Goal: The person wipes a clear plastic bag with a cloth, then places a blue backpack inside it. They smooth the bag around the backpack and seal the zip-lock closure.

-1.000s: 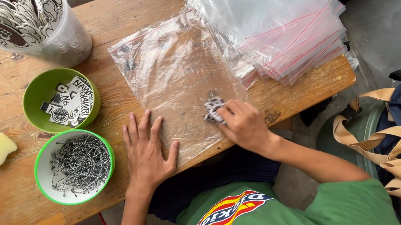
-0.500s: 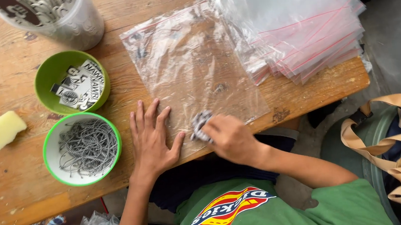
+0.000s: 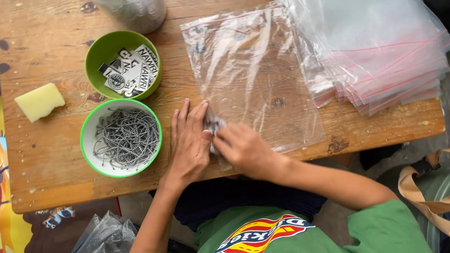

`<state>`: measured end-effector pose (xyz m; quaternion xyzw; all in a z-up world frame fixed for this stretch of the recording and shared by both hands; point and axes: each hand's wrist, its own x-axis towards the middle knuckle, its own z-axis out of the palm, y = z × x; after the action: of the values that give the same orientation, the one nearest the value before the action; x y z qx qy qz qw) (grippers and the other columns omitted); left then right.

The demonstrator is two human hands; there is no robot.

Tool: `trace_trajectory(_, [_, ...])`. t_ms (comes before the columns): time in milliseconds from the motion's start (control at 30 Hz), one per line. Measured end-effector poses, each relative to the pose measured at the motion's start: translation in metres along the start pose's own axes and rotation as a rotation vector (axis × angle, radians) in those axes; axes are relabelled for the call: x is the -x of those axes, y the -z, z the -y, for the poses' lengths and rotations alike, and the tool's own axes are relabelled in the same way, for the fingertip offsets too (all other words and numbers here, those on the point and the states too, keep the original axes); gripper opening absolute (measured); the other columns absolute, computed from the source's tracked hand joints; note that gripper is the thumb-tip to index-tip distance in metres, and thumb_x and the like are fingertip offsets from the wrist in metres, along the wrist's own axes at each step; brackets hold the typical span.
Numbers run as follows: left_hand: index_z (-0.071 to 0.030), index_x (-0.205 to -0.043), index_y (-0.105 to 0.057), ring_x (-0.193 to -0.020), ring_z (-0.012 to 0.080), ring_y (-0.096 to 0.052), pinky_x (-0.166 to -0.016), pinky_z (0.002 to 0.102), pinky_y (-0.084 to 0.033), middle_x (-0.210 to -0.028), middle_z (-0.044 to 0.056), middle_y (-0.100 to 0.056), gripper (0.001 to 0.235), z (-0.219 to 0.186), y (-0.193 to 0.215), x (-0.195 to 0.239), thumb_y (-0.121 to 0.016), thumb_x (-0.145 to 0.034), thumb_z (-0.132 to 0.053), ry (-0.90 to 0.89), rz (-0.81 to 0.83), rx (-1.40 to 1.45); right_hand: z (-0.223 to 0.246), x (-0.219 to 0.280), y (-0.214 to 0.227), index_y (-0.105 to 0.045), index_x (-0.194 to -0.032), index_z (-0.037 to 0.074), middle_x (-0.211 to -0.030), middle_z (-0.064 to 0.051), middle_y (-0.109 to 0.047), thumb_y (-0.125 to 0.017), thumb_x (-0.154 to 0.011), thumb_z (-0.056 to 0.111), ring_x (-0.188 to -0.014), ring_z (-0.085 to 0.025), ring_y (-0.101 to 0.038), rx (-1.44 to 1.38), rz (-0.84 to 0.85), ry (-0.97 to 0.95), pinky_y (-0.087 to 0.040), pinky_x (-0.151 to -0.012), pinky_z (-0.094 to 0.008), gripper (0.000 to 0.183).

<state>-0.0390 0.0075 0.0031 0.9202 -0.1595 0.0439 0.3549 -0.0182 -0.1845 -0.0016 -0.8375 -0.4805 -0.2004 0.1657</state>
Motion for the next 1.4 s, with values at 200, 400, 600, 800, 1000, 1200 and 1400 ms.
trace_trajectory(200, [-0.007, -0.153, -0.034, -0.149, 0.0443, -0.022, -0.121, 0.056, -0.01, -0.154, 0.014, -0.041, 0.055, -0.002, 0.003, 0.001, -0.034, -0.103, -0.031, -0.024, -0.007, -0.016, 0.009, 0.013, 0.043, -0.063, -0.095, 0.005, -0.093, -0.009, -0.058, -0.067, -0.085, 0.008, -0.08, -0.03, -0.061, -0.492, 0.182, 0.025, -0.05, -0.067, -0.036, 0.011])
trace_trajectory(400, [-0.005, -0.155, -0.029, -0.15, 0.052, -0.014, -0.122, 0.06, -0.013, -0.162, 0.022, -0.024, 0.102, -0.003, 0.003, 0.007, -0.073, -0.066, -0.029, -0.09, -0.073, 0.11, -0.031, -0.009, 0.048, -0.063, -0.11, 0.002, -0.099, -0.014, -0.059, -0.074, -0.079, 0.004, -0.088, -0.035, -0.065, -0.265, 0.137, -0.063, -0.055, -0.075, -0.041, 0.032])
trace_trajectory(600, [0.001, -0.156, -0.016, -0.15, 0.0574, -0.008, -0.123, 0.061, -0.014, -0.161, 0.032, -0.012, 0.122, -0.009, -0.005, 0.006, -0.083, -0.063, -0.042, -0.138, -0.11, -0.143, -0.051, -0.028, -0.039, -0.059, -0.093, 0.005, -0.09, -0.01, -0.053, -0.071, -0.085, 0.017, -0.079, -0.03, -0.059, -0.208, 0.055, 0.11, -0.051, -0.069, -0.039, 0.018])
trace_trajectory(800, [0.003, -0.157, -0.012, -0.151, 0.0568, -0.005, -0.124, 0.06, -0.012, -0.162, 0.033, -0.008, 0.114, -0.01, -0.001, 0.004, -0.074, -0.074, -0.045, -0.145, -0.086, -0.149, -0.126, -0.087, -0.099, -0.06, -0.088, 0.009, -0.086, -0.006, -0.053, -0.067, -0.083, 0.019, -0.075, -0.028, -0.058, -0.01, -0.079, 0.089, -0.047, -0.064, -0.039, 0.013])
trace_trajectory(1000, [-0.007, -0.158, -0.011, -0.155, 0.0497, -0.002, -0.127, 0.06, -0.008, -0.165, 0.027, -0.007, 0.108, -0.011, 0.005, 0.005, -0.074, -0.08, -0.048, -0.13, 0.022, -0.165, -0.179, -0.153, -0.101, -0.067, -0.095, 0.002, -0.086, -0.01, -0.064, -0.066, -0.102, 0.016, -0.069, -0.019, -0.055, 0.07, 0.008, -0.068, -0.048, -0.058, -0.029, 0.015])
trace_trajectory(1200, [-0.008, -0.157, -0.016, -0.155, 0.0483, -0.005, -0.125, 0.06, -0.013, -0.165, 0.024, -0.011, 0.103, -0.013, 0.007, 0.007, -0.07, -0.08, -0.048, -0.125, 0.036, -0.17, -0.177, -0.16, -0.087, -0.067, -0.094, 0.002, -0.088, -0.012, -0.068, -0.064, -0.1, 0.009, -0.071, -0.021, -0.063, 0.312, 0.022, -0.169, -0.058, -0.061, -0.032, 0.01])
trace_trajectory(1400, [-0.005, -0.152, -0.03, -0.152, 0.0474, -0.009, -0.125, 0.057, -0.01, -0.162, 0.026, -0.019, 0.094, -0.014, 0.007, -0.001, -0.067, -0.078, -0.049, -0.126, 0.059, -0.172, -0.099, -0.106, -0.02, -0.056, -0.095, -0.002, -0.083, -0.015, -0.057, -0.051, -0.097, 0.001, -0.059, -0.02, -0.047, -0.087, 0.2, -0.09, -0.042, -0.047, -0.032, 0.006])
